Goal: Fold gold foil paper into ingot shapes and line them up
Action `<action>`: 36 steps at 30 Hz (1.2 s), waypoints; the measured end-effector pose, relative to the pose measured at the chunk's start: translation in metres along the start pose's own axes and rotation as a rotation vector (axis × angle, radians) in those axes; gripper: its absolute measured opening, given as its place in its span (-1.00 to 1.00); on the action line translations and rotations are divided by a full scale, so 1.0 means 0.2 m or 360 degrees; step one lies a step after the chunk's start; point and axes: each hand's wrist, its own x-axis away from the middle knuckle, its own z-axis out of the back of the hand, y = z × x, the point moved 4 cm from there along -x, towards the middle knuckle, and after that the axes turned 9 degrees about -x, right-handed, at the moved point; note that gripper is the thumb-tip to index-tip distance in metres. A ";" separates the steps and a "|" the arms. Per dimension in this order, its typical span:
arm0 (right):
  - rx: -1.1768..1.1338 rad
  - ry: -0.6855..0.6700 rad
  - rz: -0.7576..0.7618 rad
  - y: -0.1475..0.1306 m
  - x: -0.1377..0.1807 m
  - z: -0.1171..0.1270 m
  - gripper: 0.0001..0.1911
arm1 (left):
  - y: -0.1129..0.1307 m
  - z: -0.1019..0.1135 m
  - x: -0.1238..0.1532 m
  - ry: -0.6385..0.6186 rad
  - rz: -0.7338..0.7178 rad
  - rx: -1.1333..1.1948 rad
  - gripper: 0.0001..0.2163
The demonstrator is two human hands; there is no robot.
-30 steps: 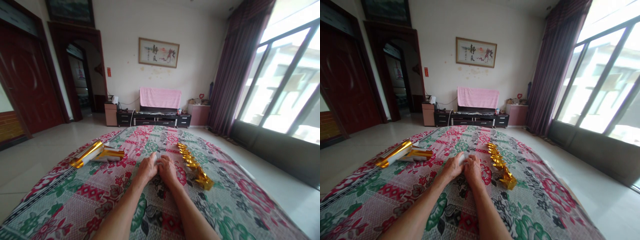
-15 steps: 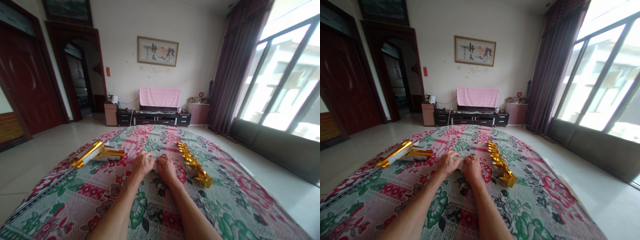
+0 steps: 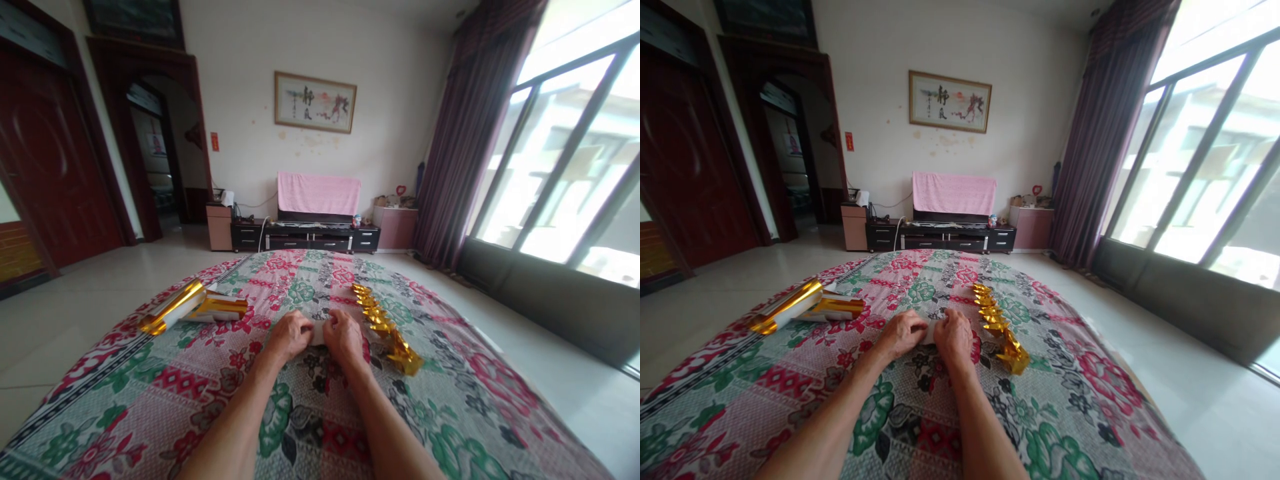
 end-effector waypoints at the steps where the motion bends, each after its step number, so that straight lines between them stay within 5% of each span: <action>1: 0.0001 0.0013 -0.0027 0.00 0.00 0.02 -0.68 | 0.00 0.00 0.00 0.0002 0.0012 0.0015 -0.82; 8: -0.0162 -0.0073 -0.0144 0.02 -0.01 0.03 -0.68 | -0.02 -0.02 0.00 -0.0035 0.0031 0.0060 -0.80; 18: -0.0367 -0.0012 -0.0010 0.01 -0.02 -0.02 -0.69 | -0.01 -0.03 0.00 -0.0085 -0.0016 -0.0012 -0.82; 36: -0.0157 -0.0295 0.0418 -0.04 0.04 -0.07 -0.81 | -0.06 -0.03 -0.01 0.0115 -0.0008 0.0141 -0.68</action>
